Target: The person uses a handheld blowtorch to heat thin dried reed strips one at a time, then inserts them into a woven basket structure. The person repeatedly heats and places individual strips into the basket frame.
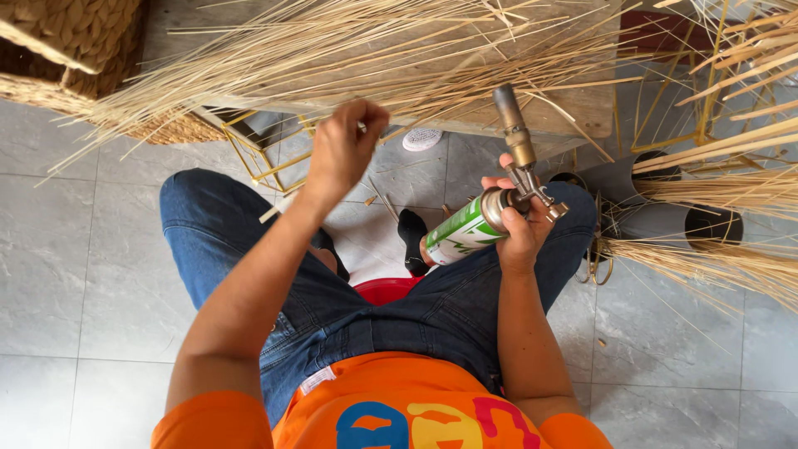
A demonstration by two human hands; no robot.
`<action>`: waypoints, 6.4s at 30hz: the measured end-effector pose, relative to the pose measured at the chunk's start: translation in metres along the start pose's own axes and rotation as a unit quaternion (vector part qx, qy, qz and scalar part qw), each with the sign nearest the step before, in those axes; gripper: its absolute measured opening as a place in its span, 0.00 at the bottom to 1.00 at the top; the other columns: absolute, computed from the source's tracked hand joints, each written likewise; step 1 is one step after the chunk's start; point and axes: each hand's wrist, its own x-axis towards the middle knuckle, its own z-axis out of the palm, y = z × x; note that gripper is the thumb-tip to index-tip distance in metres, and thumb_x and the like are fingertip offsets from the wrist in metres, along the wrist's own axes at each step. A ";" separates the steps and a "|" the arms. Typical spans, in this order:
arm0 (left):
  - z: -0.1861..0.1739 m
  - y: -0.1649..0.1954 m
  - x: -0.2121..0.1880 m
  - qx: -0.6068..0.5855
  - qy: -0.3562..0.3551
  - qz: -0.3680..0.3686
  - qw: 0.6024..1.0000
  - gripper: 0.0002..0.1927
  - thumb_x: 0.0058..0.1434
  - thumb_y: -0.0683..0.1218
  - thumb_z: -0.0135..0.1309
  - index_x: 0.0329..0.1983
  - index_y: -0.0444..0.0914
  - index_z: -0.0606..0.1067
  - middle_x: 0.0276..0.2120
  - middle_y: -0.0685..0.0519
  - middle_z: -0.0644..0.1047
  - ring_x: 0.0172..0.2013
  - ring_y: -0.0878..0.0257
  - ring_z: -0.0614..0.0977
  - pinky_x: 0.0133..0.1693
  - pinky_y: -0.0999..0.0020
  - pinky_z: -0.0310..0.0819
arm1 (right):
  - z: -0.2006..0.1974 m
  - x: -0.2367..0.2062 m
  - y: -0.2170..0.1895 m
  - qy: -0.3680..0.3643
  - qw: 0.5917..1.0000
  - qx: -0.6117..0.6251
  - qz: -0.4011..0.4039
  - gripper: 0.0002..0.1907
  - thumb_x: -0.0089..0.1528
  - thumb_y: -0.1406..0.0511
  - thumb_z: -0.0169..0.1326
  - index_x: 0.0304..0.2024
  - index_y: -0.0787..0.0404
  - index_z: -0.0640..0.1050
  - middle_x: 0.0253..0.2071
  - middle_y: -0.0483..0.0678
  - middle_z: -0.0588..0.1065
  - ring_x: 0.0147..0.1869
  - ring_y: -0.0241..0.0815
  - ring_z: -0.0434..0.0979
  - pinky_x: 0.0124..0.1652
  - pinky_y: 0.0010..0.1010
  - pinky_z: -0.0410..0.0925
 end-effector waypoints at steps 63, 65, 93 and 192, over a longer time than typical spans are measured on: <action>-0.147 0.064 -0.123 0.072 0.106 -0.120 0.984 0.07 0.65 0.41 0.63 0.46 0.37 0.83 0.30 0.53 0.79 0.23 0.71 0.75 0.26 0.73 0.69 | 0.052 -0.004 -0.027 -0.253 0.966 -0.031 0.053 0.26 0.56 0.66 0.59 0.55 0.73 0.77 0.55 0.63 0.78 0.56 0.54 0.82 0.59 0.46 0.76; -0.149 0.064 -0.125 0.075 0.104 -0.127 0.984 0.07 0.65 0.41 0.63 0.46 0.37 0.83 0.30 0.53 0.79 0.23 0.71 0.75 0.26 0.73 0.69 | 0.052 -0.001 -0.025 -0.242 0.969 -0.027 0.035 0.25 0.57 0.66 0.58 0.55 0.73 0.77 0.55 0.64 0.78 0.55 0.55 0.83 0.58 0.47 0.77; -0.155 0.062 -0.134 0.095 0.086 -0.160 0.979 0.08 0.64 0.42 0.64 0.46 0.39 0.84 0.28 0.55 0.79 0.22 0.72 0.72 0.24 0.73 0.66 | 0.047 0.011 -0.025 -0.171 0.985 0.005 0.008 0.23 0.59 0.66 0.57 0.54 0.73 0.78 0.55 0.63 0.78 0.55 0.55 0.83 0.56 0.45 0.76; -0.034 0.039 -0.114 -0.380 0.035 -0.101 0.919 0.07 0.70 0.36 0.55 0.48 0.35 0.71 0.45 0.49 0.81 0.49 0.65 0.84 0.52 0.70 0.82 | 0.096 -0.033 0.003 -0.223 0.972 -0.005 0.076 0.21 0.61 0.62 0.57 0.54 0.69 0.77 0.59 0.62 0.76 0.58 0.52 0.81 0.59 0.42 0.76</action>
